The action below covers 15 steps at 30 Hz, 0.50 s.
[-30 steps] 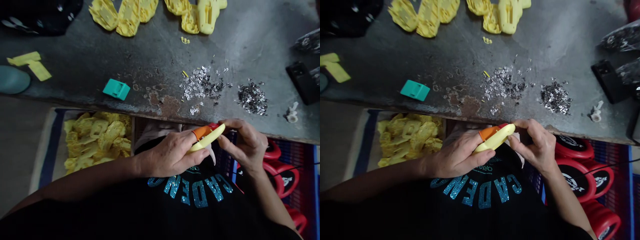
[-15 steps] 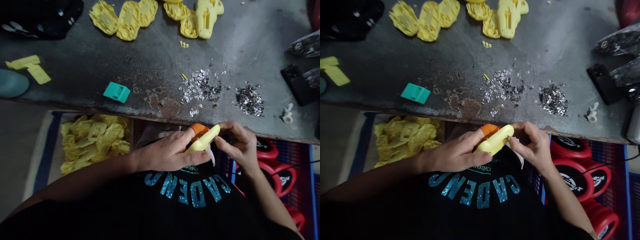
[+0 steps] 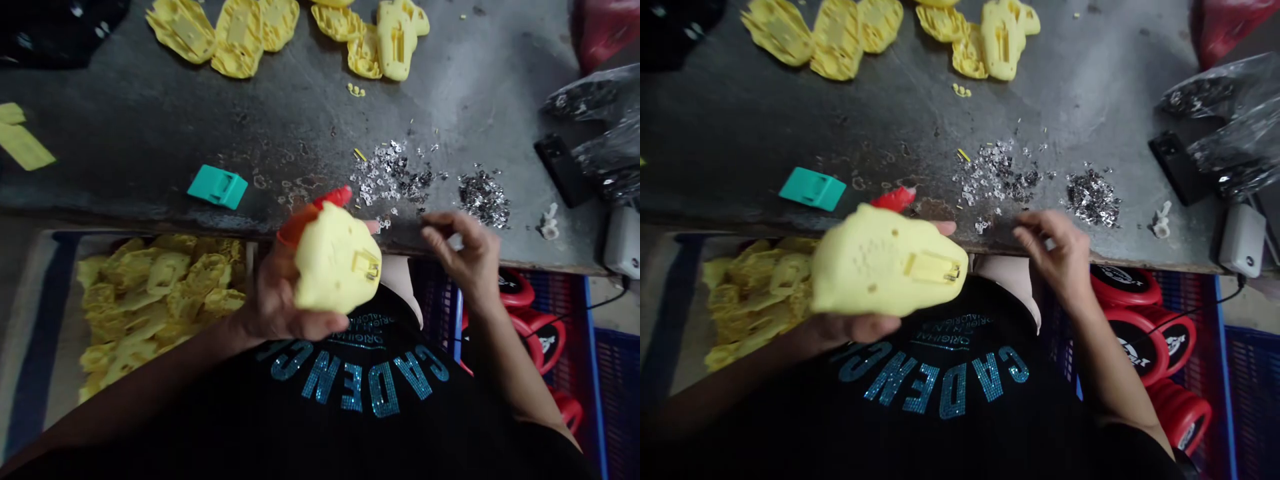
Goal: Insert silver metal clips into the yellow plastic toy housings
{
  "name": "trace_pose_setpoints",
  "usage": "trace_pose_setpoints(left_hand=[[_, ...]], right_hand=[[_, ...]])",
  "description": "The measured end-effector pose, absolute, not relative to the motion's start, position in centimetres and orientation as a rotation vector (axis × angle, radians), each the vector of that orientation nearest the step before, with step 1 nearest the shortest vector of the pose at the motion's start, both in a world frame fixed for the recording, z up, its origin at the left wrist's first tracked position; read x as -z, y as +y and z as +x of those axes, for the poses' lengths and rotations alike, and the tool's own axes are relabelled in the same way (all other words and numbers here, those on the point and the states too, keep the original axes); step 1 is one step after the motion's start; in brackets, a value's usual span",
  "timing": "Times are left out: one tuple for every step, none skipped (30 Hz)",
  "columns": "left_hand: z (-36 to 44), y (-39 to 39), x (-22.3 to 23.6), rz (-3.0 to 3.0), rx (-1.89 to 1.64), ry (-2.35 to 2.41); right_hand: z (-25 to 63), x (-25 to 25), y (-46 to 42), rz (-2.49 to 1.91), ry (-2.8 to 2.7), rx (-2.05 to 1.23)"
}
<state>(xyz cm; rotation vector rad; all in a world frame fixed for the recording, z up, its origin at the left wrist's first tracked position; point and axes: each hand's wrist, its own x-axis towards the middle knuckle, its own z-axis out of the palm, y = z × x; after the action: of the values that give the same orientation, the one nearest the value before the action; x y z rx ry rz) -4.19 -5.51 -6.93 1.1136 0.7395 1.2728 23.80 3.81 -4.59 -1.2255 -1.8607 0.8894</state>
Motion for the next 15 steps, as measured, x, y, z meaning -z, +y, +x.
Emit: trace_pose_setpoints(left_hand=[[-4.2,-5.3,6.8,1.066,-1.303,0.706],[-4.2,-5.0,6.7,1.021,-1.333,0.683],[-4.3,-4.8,6.5,0.975,-1.329,0.679],[-4.4,-4.7,6.3,0.932,-1.299,0.689],[-4.5,-4.6,6.2,0.892,-1.257,0.696],[-4.6,-4.6,6.0,0.850,-1.199,0.694],[-4.8,-4.7,6.0,0.803,-1.125,0.688],[-4.8,-4.7,6.0,0.756,-1.057,0.674],[-4.9,-4.8,6.1,0.707,-1.010,0.656],[-4.8,-4.8,6.2,0.662,-0.990,0.639],[-4.6,-4.8,6.4,0.616,-0.971,0.629],[-4.4,-4.7,6.5,0.577,-0.964,0.617],[-4.1,-4.6,6.7,0.540,-0.961,0.609],[-3.8,-4.4,6.7,0.509,-0.971,0.601],[-3.5,-4.2,6.7,0.479,-0.981,0.601]], right_hand=[[24.5,4.6,5.3,-1.293,-1.950,-0.618],[25.1,4.8,6.7,-1.318,-2.034,-0.456],[25.5,5.0,7.9,-1.327,-2.104,-0.360],[25.7,5.3,8.9,-1.323,-2.163,-0.324],[25.9,5.5,9.7,-1.309,-2.205,-0.328],[26.0,5.7,10.3,-1.294,-2.231,-0.353],[26.1,5.7,10.6,-1.274,-2.260,-0.400],[26.3,5.6,10.9,-1.250,-2.298,-0.467],[26.5,5.3,11.0,-1.225,-2.348,-0.550],[26.8,5.1,11.0,-1.201,-2.397,-0.628],[27.1,4.7,10.9,-1.184,-2.427,-0.682],[27.4,4.5,10.6,-1.184,-2.429,-0.698],[27.6,4.3,10.2,-1.204,-2.398,-0.671],[27.7,4.2,9.7,-1.241,-2.342,-0.606],[27.8,4.3,9.2,-1.281,-2.281,-0.526]])
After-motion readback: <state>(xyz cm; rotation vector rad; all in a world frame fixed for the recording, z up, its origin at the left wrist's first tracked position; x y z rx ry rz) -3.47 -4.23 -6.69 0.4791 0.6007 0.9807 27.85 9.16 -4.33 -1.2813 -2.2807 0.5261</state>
